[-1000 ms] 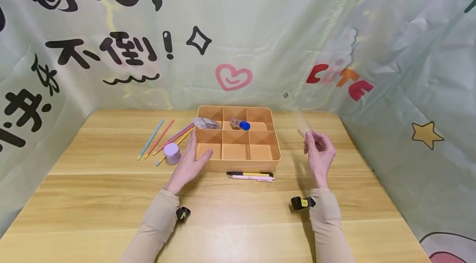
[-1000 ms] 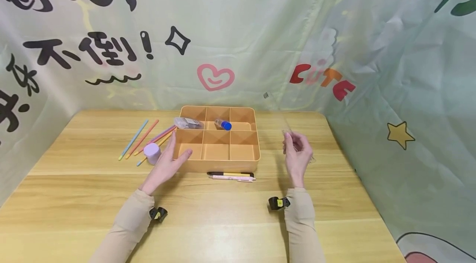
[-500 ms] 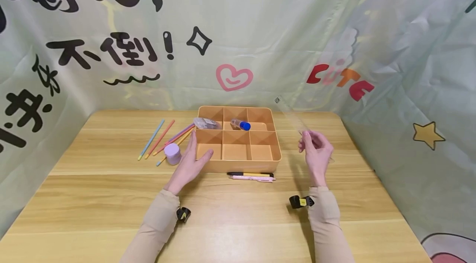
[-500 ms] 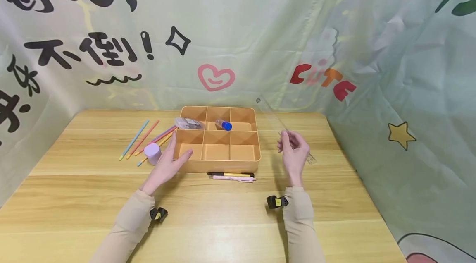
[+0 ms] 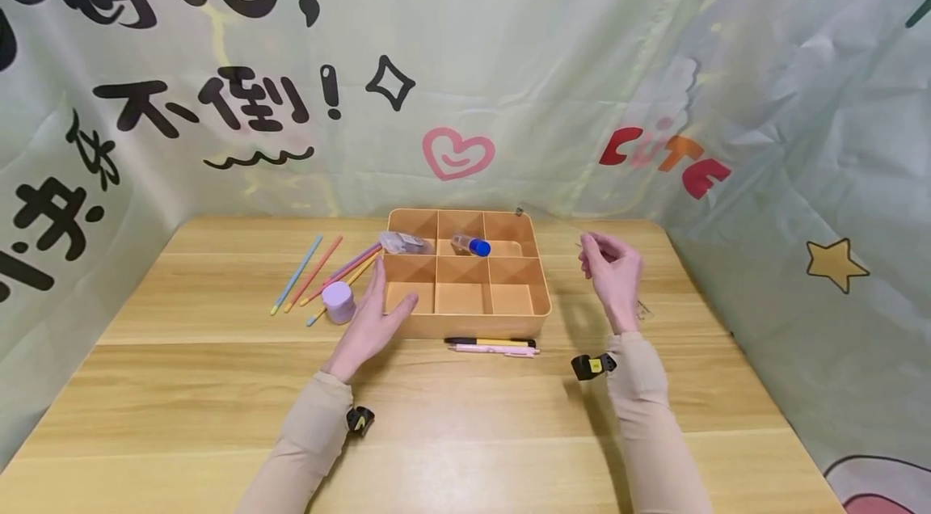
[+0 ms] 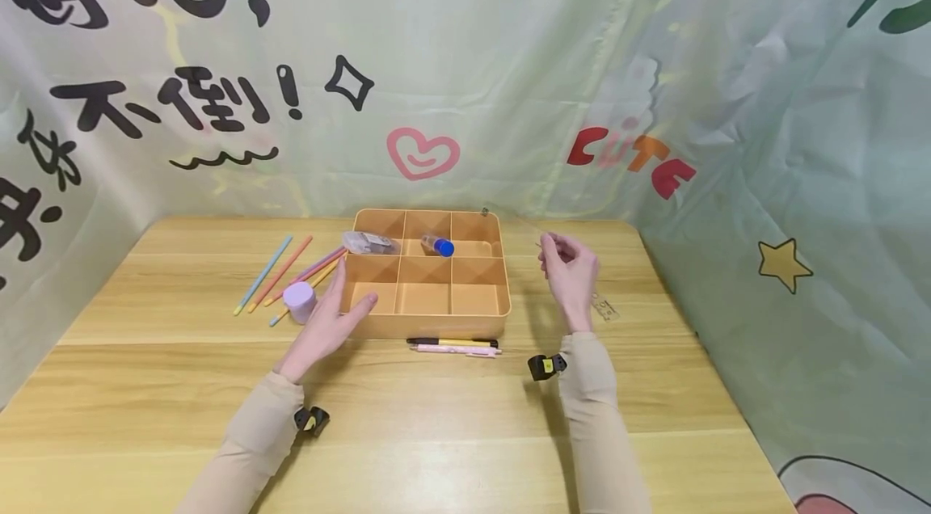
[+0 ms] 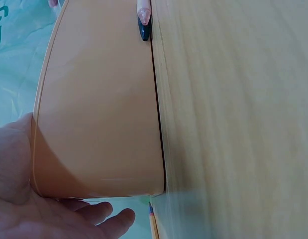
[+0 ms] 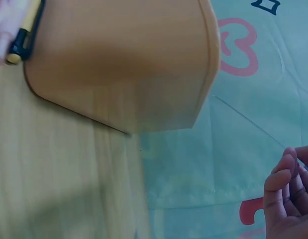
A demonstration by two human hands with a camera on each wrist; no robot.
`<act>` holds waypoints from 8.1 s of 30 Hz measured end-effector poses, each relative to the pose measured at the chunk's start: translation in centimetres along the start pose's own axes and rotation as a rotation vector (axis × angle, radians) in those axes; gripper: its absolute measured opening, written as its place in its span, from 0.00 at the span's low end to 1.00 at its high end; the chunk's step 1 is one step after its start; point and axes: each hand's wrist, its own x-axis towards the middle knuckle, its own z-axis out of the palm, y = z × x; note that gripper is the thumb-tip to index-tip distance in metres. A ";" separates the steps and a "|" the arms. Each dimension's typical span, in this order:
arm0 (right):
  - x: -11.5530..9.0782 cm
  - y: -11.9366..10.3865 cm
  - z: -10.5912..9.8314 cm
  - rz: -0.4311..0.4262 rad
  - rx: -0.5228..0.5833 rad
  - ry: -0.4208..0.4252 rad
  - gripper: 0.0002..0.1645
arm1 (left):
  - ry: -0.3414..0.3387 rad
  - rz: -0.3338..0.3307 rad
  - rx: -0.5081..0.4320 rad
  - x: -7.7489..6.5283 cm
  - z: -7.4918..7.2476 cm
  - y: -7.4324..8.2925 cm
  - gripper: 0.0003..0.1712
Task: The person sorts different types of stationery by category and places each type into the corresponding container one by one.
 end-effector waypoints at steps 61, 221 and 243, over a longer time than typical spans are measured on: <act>5.3 0.5 4.9 0.178 -0.229 -0.356 0.17 | 0.016 0.004 0.006 -0.1 0.0 -0.2 0.56; 4.9 6.8 -12.1 0.479 -0.857 -0.671 0.26 | 0.003 0.011 0.006 0.0 0.0 -0.2 0.56; 4.2 7.1 -13.2 0.416 -0.711 -0.660 0.17 | -0.002 0.010 -0.006 -0.1 0.0 -0.2 0.56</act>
